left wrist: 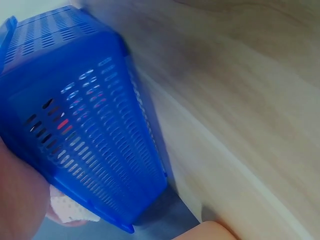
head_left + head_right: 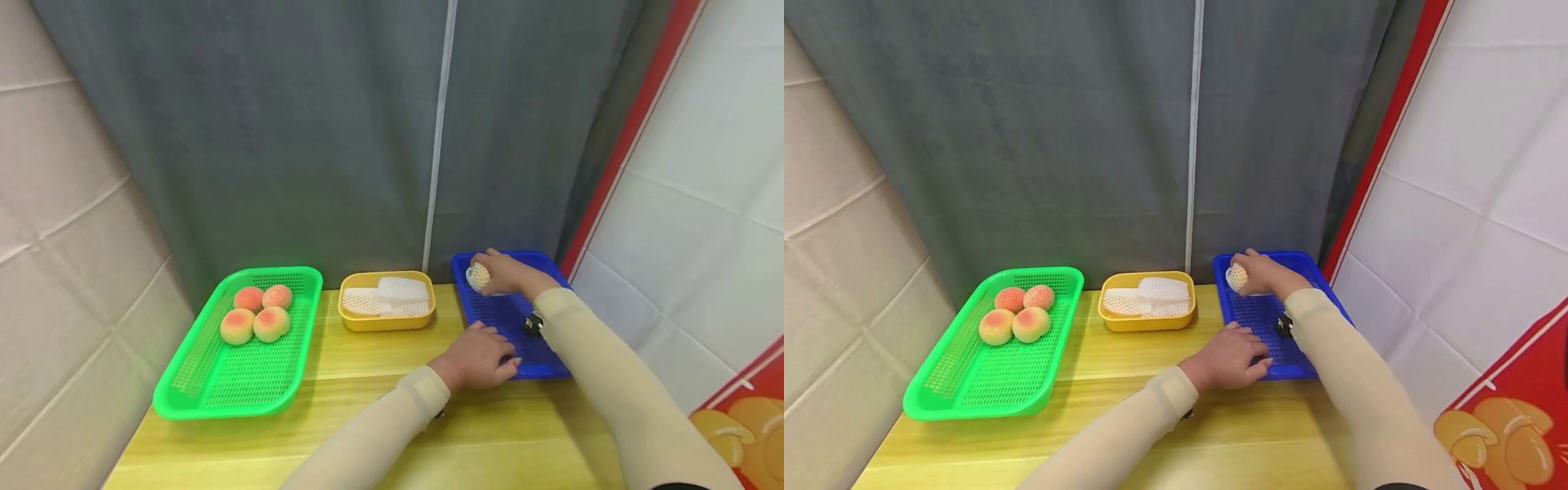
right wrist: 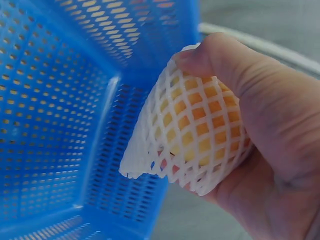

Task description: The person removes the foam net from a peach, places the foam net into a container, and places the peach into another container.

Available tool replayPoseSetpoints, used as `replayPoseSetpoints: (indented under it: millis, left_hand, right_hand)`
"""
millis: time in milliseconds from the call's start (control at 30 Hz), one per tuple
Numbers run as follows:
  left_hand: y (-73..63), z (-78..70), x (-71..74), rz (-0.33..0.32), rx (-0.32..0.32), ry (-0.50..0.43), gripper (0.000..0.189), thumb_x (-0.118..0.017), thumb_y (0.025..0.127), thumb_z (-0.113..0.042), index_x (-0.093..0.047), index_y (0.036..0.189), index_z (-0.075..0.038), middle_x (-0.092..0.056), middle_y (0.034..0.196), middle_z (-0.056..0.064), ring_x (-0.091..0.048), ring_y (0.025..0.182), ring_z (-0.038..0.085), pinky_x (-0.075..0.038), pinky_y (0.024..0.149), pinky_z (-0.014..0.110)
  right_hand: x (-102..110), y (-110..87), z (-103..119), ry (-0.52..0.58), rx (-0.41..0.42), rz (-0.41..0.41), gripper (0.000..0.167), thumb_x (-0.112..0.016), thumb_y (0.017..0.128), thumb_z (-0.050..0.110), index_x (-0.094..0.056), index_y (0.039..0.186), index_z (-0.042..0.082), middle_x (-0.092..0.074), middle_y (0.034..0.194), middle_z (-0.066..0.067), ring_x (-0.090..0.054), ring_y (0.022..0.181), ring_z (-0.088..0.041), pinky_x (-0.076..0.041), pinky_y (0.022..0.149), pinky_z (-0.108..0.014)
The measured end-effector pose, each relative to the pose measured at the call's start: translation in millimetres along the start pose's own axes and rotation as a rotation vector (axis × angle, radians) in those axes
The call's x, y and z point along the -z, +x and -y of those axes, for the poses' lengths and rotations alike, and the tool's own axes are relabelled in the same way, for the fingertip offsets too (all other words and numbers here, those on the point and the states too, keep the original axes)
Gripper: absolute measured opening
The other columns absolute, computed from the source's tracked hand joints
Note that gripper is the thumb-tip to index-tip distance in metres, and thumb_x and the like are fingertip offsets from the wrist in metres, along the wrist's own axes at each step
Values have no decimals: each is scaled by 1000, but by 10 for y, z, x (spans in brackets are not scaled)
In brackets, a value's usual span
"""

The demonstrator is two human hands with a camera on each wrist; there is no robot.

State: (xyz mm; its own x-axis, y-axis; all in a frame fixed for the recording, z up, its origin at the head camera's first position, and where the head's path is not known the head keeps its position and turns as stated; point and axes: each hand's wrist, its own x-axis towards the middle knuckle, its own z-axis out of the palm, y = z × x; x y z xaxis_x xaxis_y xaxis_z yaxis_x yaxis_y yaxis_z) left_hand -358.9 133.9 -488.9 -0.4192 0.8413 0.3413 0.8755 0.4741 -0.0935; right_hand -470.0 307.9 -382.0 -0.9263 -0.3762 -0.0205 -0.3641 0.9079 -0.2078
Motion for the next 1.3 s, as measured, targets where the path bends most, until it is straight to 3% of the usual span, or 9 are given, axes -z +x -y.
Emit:
replayPoseSetpoints:
  millis: [200, 333, 467, 600, 733, 867, 1033, 1300]
  left_hand:
    - [-8, 41, 86, 2, 18, -141, 29, -53, 112, -48, -78, 111, -32, -65, 106, -21, -53, 103, 3, -39, 90, 25]
    - [-42, 59, 216, -60, 27, -210, 21, -62, 108, -42, -78, 112, -29, -67, 111, -18, -56, 108, 3, -41, 92, 24]
    - [-179, 110, 413, -119, 8, -267, 12, -69, 105, -32, -79, 107, -25, -71, 108, -12, -62, 106, 6, -47, 96, 24]
    - [-392, 217, 561, -112, -2, -314, 9, -72, 103, -27, -77, 105, -19, -72, 107, -6, -63, 102, 8, -50, 96, 21]
    - [-662, 377, 668, -75, 46, -318, 14, -72, 104, -27, -78, 110, -17, -73, 111, -3, -67, 105, 11, -53, 96, 24]
    - [-977, 584, 782, -48, 130, -347, 17, -70, 106, -28, -77, 115, -16, -74, 114, -3, -70, 111, 16, -56, 101, 32]
    - [-1351, 843, 891, -74, 240, -422, 18, -72, 103, -24, -75, 115, -11, -74, 114, 3, -69, 112, 20, -56, 104, 40]
    - [-1832, 1073, 1037, -102, 451, -494, 18, -74, 104, -22, -75, 117, -9, -73, 119, 10, -70, 114, 26, -57, 103, 49]
  right_hand:
    - [88, -182, 193, -3, 65, -49, 76, -89, 87, 13, -57, 156, 9, -41, 163, -36, -52, 139, -59, -52, 106, -69]
    - [137, -313, 346, -10, 110, -80, 73, -90, 86, 13, -60, 152, 10, -54, 148, -27, -61, 122, -46, -57, 96, -60]
    - [170, -406, 462, 2, 168, -108, 71, -90, 85, 11, -62, 150, 10, -58, 137, -22, -62, 111, -39, -58, 86, -52]
    - [170, -474, 537, 29, 203, -120, 71, -90, 83, 10, -62, 149, 10, -59, 128, -16, -60, 102, -32, -57, 80, -45]
    - [129, -523, 605, 59, 232, -116, 72, -92, 82, 9, -62, 147, 9, -59, 126, -14, -60, 99, -29, -56, 80, -43]
    - [65, -557, 722, 63, 259, -111, 73, -92, 79, 7, -63, 146, 9, -60, 126, -12, -60, 101, -27, -56, 82, -42]
    - [-3, -598, 923, 68, 270, -94, 76, -90, 76, 4, -64, 147, 11, -59, 124, -7, -59, 103, -26, -56, 85, -42]
    - [-152, -616, 1280, 30, 317, -72, 74, -90, 77, 8, -64, 147, 16, -59, 125, -5, -57, 105, -24, -56, 88, -39]
